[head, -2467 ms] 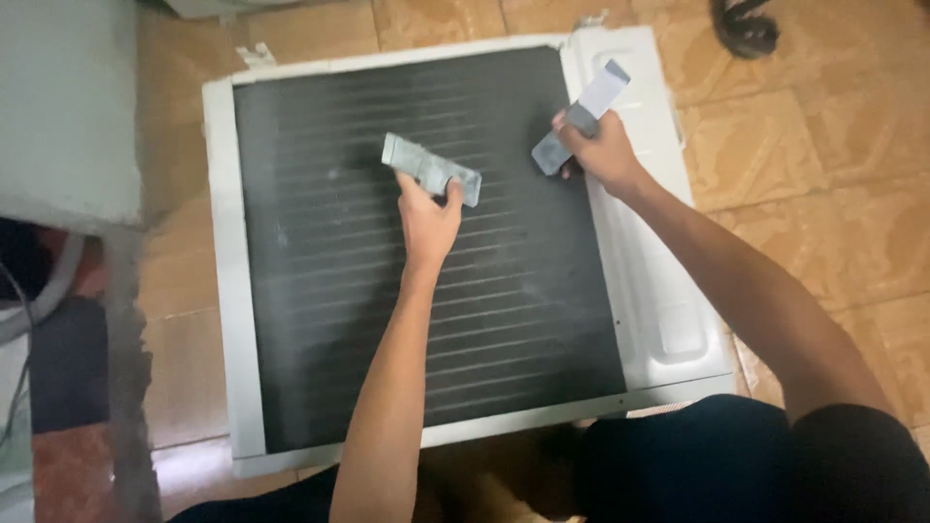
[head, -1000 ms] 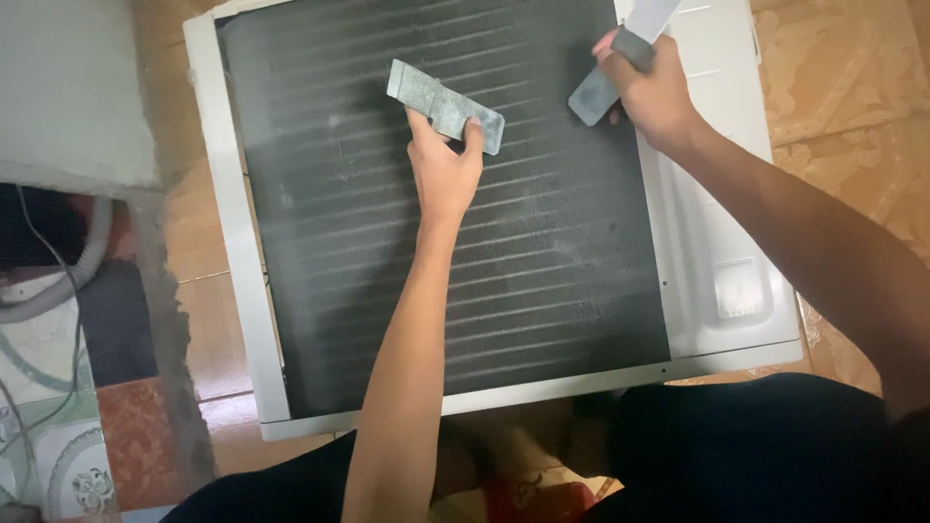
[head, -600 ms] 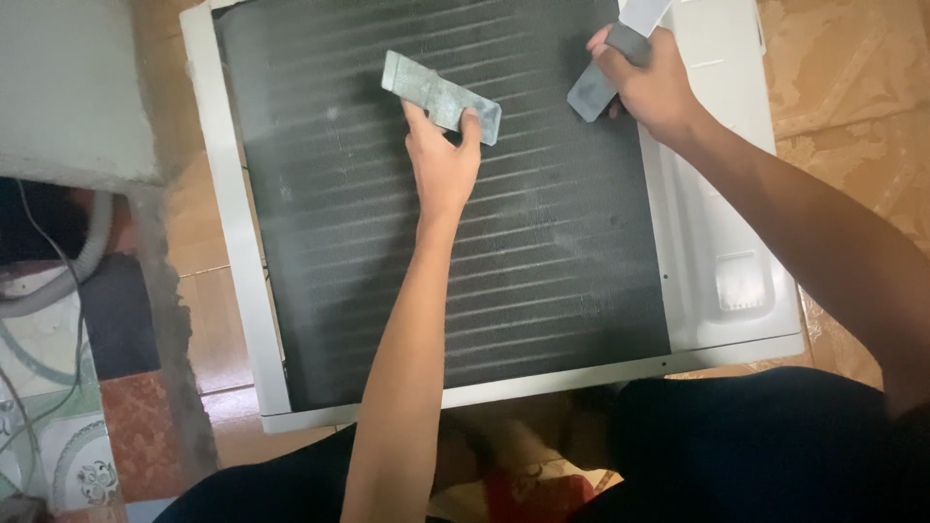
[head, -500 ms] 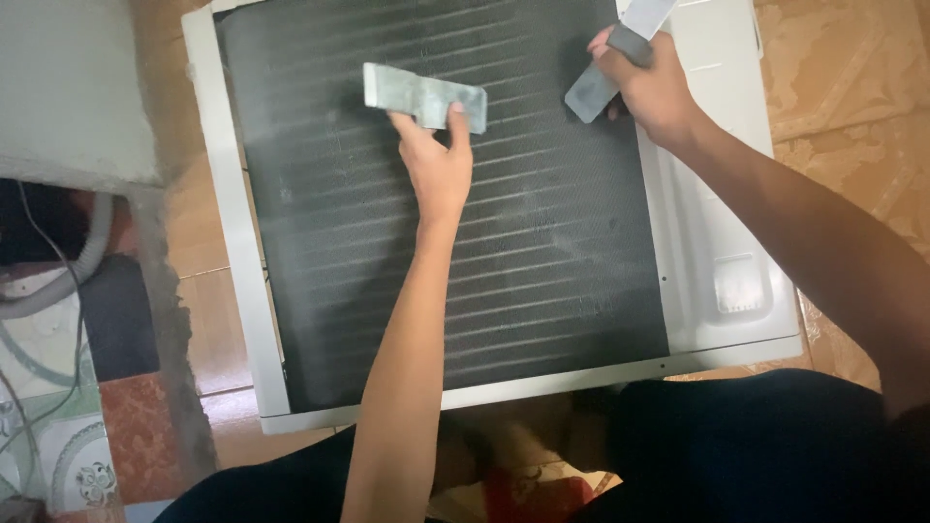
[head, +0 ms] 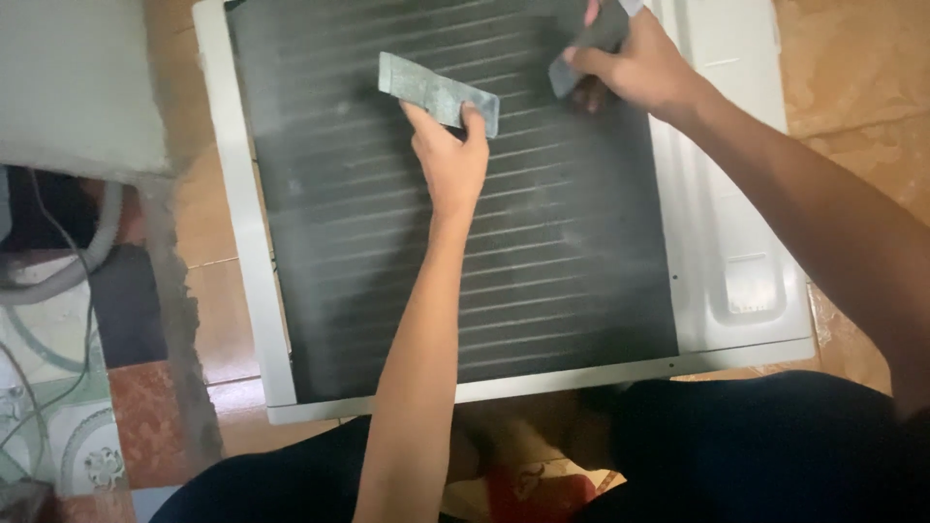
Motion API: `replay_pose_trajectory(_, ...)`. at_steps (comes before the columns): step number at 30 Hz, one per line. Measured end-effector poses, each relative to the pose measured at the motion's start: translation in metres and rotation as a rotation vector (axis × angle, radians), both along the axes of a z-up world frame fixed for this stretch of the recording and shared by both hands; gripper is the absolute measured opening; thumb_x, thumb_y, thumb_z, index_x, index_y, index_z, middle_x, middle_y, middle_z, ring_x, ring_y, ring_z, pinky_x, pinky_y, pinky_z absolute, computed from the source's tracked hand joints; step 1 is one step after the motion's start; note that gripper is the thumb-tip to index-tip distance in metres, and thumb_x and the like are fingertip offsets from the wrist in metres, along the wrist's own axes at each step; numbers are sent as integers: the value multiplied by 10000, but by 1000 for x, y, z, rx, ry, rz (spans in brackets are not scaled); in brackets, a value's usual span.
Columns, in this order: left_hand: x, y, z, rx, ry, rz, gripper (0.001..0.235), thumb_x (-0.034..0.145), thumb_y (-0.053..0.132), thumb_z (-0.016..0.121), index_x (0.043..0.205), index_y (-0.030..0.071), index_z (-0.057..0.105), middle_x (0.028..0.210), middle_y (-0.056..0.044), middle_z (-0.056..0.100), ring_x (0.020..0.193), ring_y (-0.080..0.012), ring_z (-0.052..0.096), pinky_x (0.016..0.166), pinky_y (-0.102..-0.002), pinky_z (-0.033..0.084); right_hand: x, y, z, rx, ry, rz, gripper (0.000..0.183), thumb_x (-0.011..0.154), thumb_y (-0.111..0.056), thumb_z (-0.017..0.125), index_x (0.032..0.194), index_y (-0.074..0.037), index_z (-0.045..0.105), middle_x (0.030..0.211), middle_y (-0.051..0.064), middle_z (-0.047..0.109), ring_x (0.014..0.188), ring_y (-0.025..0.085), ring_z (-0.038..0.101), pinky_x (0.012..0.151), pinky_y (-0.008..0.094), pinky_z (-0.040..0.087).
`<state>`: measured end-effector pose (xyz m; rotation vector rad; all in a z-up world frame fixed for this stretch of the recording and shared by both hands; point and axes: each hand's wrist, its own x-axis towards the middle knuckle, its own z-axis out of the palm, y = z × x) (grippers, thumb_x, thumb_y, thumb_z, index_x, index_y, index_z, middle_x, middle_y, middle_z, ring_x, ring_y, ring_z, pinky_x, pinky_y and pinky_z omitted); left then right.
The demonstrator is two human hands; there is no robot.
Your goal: The person uses two rectangular sponges to wipe a dark textured surface with a white frame. They repeatedly rub the surface in horizontal strokes, occasionally adjusting the sponges and shifting position while remaining seated on the floor.
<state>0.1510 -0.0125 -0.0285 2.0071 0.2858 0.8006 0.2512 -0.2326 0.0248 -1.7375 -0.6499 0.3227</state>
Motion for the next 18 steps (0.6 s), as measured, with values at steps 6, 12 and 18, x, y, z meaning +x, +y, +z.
replay_pose_trajectory(6,0,3,-2,-44,18,21,697,904,182,617,1458,-55,267,1062,-239,703,867,-375,694,812,-450,543,16,55,27,-204,-117,120,144,1043,-41,630,1096,91,653,877,175,706,658,254,710,612,337,629)
replay_pose_trajectory(12,2,3,-10,-19,40,52,749,910,209,623,1489,-70,236,1099,-276,682,919,-394,677,858,-458,545,32,56,-2,-132,270,59,166,1010,-99,413,1175,-109,394,869,197,682,605,277,657,560,367,603)
replay_pose_trajectory(18,0,3,-6,-73,74,4,764,932,216,618,1529,-8,197,1118,-253,671,959,-344,663,885,-445,550,12,66,16,-190,215,-30,176,1062,-160,398,1220,-161,477,927,97,668,680,192,619,565,317,523)
